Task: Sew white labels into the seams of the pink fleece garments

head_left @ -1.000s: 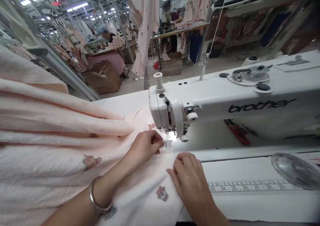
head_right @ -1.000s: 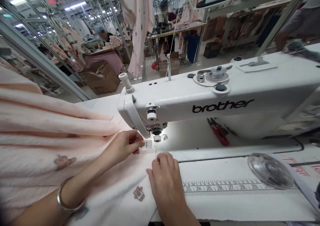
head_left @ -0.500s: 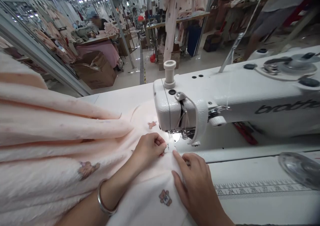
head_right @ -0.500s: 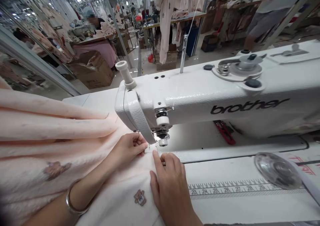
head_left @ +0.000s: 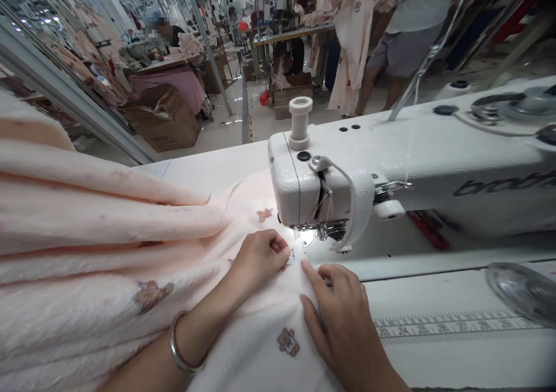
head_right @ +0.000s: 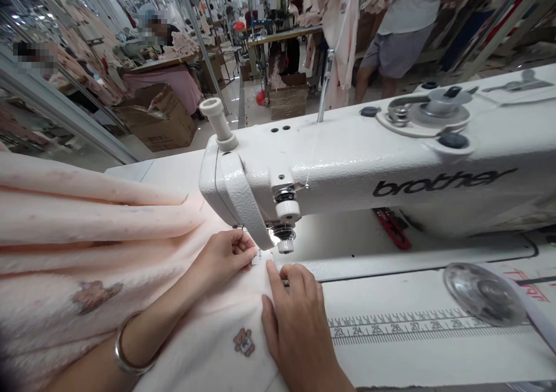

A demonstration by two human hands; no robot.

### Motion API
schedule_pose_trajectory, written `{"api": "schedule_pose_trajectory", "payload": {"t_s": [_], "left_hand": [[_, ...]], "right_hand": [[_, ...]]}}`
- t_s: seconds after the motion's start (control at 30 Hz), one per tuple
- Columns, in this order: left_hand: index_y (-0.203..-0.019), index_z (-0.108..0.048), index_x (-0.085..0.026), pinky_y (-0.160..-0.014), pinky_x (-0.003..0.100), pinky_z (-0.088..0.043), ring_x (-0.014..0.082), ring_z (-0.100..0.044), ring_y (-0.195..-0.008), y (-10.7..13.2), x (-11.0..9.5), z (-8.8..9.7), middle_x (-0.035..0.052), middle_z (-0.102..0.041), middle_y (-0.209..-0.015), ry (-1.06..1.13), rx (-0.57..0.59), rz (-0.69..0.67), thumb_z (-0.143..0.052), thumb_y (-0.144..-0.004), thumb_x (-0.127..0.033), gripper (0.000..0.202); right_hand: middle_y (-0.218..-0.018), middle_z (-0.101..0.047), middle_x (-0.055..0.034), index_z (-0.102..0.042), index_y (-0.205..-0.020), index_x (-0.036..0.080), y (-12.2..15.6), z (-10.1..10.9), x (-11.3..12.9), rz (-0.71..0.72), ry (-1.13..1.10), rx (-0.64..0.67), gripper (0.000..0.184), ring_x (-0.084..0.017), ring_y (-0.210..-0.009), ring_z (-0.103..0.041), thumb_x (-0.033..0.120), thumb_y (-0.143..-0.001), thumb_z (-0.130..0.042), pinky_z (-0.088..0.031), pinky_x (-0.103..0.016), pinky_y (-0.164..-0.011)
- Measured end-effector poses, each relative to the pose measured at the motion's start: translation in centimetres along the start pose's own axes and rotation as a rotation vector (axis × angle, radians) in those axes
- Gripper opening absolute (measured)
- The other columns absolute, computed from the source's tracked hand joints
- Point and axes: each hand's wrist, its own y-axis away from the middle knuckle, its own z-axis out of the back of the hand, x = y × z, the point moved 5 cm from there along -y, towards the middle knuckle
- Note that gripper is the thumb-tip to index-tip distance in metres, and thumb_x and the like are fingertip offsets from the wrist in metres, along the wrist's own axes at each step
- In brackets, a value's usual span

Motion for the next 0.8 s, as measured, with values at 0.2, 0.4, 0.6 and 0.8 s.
{"api": "schedule_pose_trajectory", "payload": {"t_s": [0.2, 0.4, 0.6, 0.8], "left_hand": [[-0.072, -0.061, -0.017, -0.055, 0.024, -0.046, 0.0155, -0.062, -0.061, -0.1, -0.5, -0.2, 0.0005, -0.064, -0.065, -0.095, -0.03, -0.034, -0.053, -0.077, -0.023, 0.011], [-0.109, -0.058, -0.015, -0.082, 0.042, -0.052, 0.0256, -0.063, -0.094, 3.3, -1.6, 1.5, 0.0115, -0.063, -0.11, -0.433, -0.157, -0.242, -0.054, -0.083, -0.019, 0.027], [-0.134, -0.039, -0.002, -0.108, 0.042, -0.04, 0.0305, -0.032, -0.136, 7.4, -1.4, -0.1, 0.0215, -0.042, -0.141, -0.881, -0.004, -0.835, -0.048, -0.09, -0.013, 0.046], [-0.136, -0.036, 0.002, -0.108, 0.045, -0.039, 0.0311, -0.026, -0.138, 6.2, -0.6, -1.0, 0.0228, -0.039, -0.143, -0.932, 0.108, -0.888, -0.04, -0.095, -0.02, 0.046]], "right_hand": [[-0.102, -0.044, -0.0116, -0.046, -0.13, 0.01, -0.1, -0.1, 0.1, 0.005, 0.029, 0.006, 0.044, -0.026, -0.097, -0.043, 0.022, -0.087, -0.047, -0.042, -0.041, -0.075], [-0.102, -0.045, -0.0126, -0.048, -0.128, 0.008, -0.1, -0.1, 0.3, 0.011, 0.046, -0.026, 0.043, -0.026, -0.098, -0.044, 0.021, -0.087, -0.046, -0.042, -0.04, -0.074], [-0.102, -0.046, -0.013, -0.049, -0.128, 0.008, 0.0, 0.1, 0.4, 0.017, 0.055, -0.058, 0.043, -0.027, -0.099, -0.045, 0.021, -0.087, -0.047, -0.042, -0.04, -0.075], [-0.102, -0.047, -0.0129, -0.049, -0.128, 0.008, 0.1, 0.0, 0.4, 0.013, 0.059, -0.065, 0.042, -0.027, -0.099, -0.045, 0.02, -0.088, -0.045, -0.042, -0.041, -0.077]]}}
